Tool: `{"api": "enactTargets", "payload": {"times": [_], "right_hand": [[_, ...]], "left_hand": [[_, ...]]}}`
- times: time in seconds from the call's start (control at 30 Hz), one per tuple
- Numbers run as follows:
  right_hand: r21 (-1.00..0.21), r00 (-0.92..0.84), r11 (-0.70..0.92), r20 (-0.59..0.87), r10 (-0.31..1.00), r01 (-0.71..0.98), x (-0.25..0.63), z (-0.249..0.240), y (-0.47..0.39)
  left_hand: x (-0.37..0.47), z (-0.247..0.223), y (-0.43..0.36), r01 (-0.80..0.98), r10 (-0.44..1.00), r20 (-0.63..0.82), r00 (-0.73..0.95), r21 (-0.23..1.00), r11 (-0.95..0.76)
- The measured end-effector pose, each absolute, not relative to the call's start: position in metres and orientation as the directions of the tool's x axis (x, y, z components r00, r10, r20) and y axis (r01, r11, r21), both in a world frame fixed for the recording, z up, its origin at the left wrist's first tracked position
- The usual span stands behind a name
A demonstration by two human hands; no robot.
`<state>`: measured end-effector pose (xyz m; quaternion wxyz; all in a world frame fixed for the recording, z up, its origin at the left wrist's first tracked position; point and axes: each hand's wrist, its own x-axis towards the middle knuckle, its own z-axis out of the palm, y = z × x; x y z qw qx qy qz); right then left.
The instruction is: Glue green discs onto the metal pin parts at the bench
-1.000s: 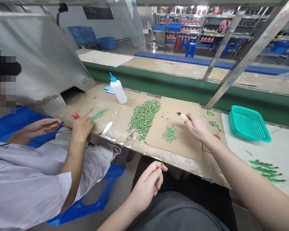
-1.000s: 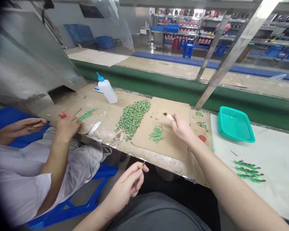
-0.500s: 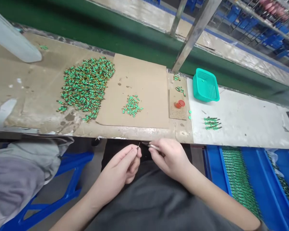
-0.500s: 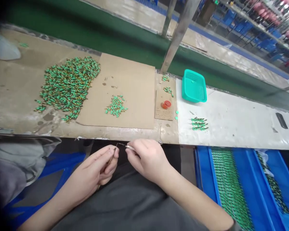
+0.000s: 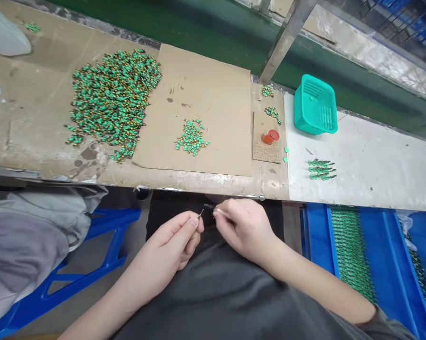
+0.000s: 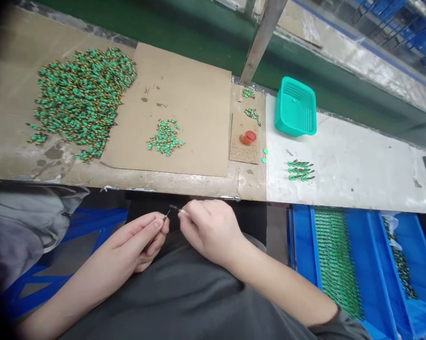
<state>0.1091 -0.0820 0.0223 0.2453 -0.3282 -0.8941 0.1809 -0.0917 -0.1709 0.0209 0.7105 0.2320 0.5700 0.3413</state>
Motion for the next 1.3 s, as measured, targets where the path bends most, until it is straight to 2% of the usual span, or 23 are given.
{"api": "enactTargets", "payload": {"times": [0.07,0.17,0.3,0.43,0.5,0.57,0.7,0.8,1.13,1.3], "right_hand": [[-0.489,-0.690,0.727,0.301,0.659,0.482,0.1094,0.0215,-0.0838],[-0.496,-0.649,0.675,0.260,0.715,0.545,0.1097,0.0210,-0.0846],[-0.566,-0.670,0.677,0.270,0.691,0.471,0.1100,0.0222,-0.0856],[-0.554,-0.632,0.642,0.246,0.735,0.530,0.1098,0.0220,-0.0867],[-0.569,-0.631,0.653,0.278,0.724,0.499,0.1096,0.0218,-0.0871],[-0.570,-0.653,0.678,0.296,0.697,0.464,0.1093,0.0221,-0.0873],[-0.559,-0.618,0.651,0.285,0.732,0.513,0.1078,0.0234,-0.0869],[-0.575,-0.635,0.667,0.302,0.711,0.473,0.1057,0.0238,-0.0865],[-0.562,-0.631,0.663,0.293,0.718,0.494,0.1020,0.0206,-0.0842],[-0.564,-0.653,0.692,0.320,0.686,0.451,0.1021,0.0186,-0.0855]], "left_hand": [[-0.0915,0.0204,-0.1710,-0.207,0.754,-0.647,0.111,0.727,0.655],[-0.0916,0.0203,-0.1716,-0.148,0.764,-0.639,0.096,0.750,0.645],[-0.0918,0.0200,-0.1716,-0.069,0.794,-0.607,0.033,0.791,0.608],[-0.0913,0.0194,-0.1724,0.036,0.835,-0.550,-0.023,0.834,0.551],[-0.0911,0.0190,-0.1735,0.061,0.846,-0.533,-0.032,0.844,0.534],[-0.0912,0.0185,-0.1745,0.062,0.850,-0.525,-0.038,0.848,0.527],[-0.0923,0.0176,-0.1754,0.070,0.853,-0.521,-0.037,0.850,0.523],[-0.0933,0.0171,-0.1756,0.063,0.857,-0.514,-0.040,0.854,0.516],[-0.0961,0.0170,-0.1766,0.006,0.851,-0.525,-0.029,0.851,0.525],[-0.0986,0.0181,-0.1730,-0.111,0.824,-0.563,0.062,0.817,0.566]]}}
